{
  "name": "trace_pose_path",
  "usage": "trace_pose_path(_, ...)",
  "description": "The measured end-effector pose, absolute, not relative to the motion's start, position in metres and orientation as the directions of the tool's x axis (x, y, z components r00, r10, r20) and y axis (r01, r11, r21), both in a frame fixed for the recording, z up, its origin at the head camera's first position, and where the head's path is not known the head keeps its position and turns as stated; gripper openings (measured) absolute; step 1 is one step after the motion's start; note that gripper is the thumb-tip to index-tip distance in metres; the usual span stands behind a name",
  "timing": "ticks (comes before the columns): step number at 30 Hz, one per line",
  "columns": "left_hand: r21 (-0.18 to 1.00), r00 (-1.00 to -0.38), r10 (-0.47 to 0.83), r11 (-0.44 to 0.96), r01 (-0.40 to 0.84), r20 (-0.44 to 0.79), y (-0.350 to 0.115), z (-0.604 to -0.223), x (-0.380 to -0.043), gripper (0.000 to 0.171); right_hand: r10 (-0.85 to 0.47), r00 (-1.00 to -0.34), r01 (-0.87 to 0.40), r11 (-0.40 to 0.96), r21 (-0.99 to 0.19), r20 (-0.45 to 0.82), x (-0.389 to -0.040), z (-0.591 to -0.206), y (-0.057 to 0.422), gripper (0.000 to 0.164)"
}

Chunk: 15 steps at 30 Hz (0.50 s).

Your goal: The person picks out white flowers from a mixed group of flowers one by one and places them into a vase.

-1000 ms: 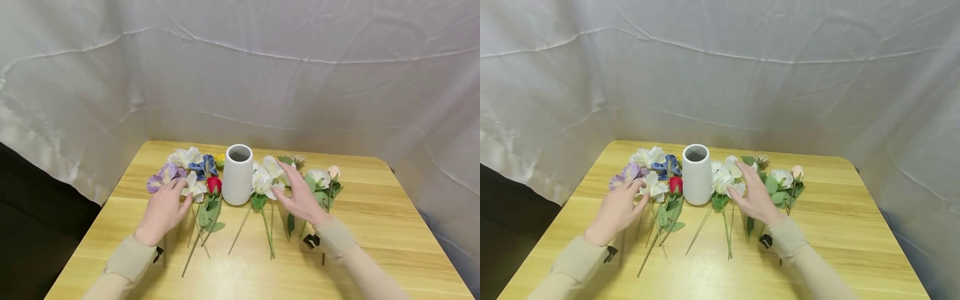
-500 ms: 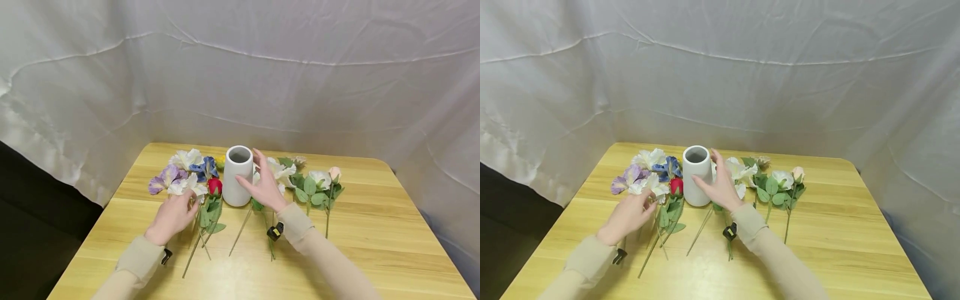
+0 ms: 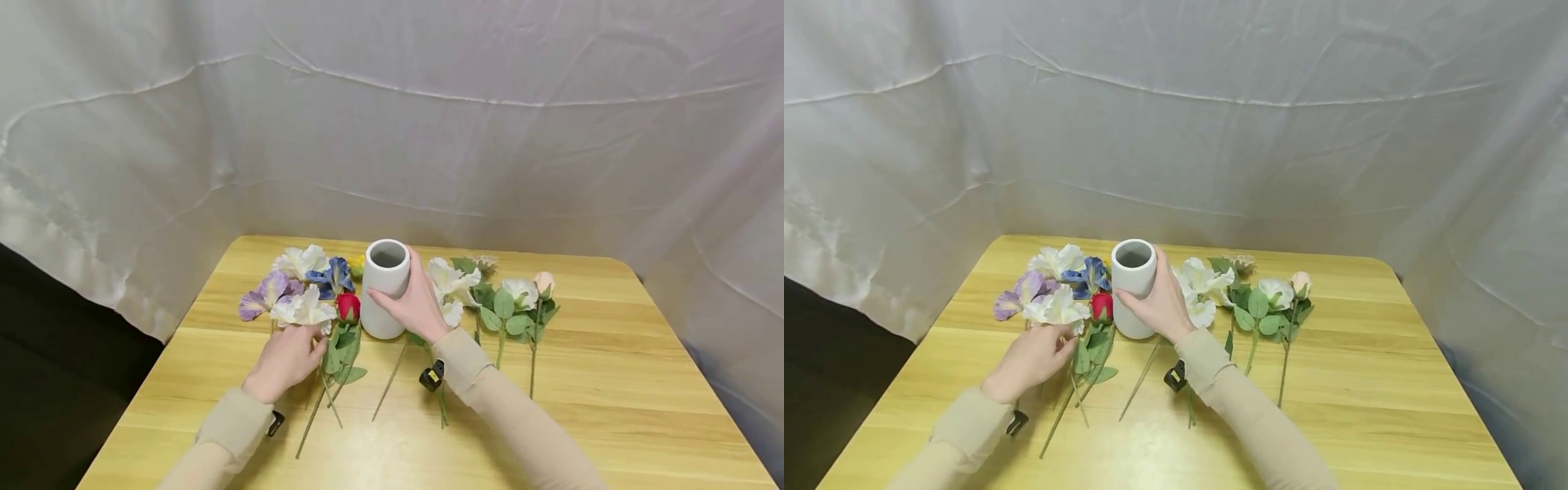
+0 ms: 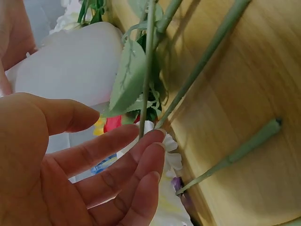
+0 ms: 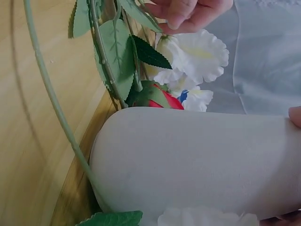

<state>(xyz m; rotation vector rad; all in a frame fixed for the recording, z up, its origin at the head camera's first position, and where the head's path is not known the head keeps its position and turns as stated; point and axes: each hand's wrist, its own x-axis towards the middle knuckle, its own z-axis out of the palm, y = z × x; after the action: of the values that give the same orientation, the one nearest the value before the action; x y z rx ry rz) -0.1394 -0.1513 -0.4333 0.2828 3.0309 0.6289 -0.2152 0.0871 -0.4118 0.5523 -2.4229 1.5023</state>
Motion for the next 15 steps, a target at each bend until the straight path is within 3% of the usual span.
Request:
trace_pose_path(7,0.420,-0.983,0.182,0.891,0.171,0.014,-0.151,-0.439,-0.140,0.037,-0.222,-0.905,-0.425,0.439,-0.792,0.363,-0.217,-0.412,0.092,0.091)
trace_pose_path(15,0.422,-0.979,0.187,0.883,0.205,0.084,-0.155,-0.433,-0.142,0.029,-0.286,-0.880,-0.472,0.427,-0.771,0.380,-0.220,-0.409,0.100,0.090)
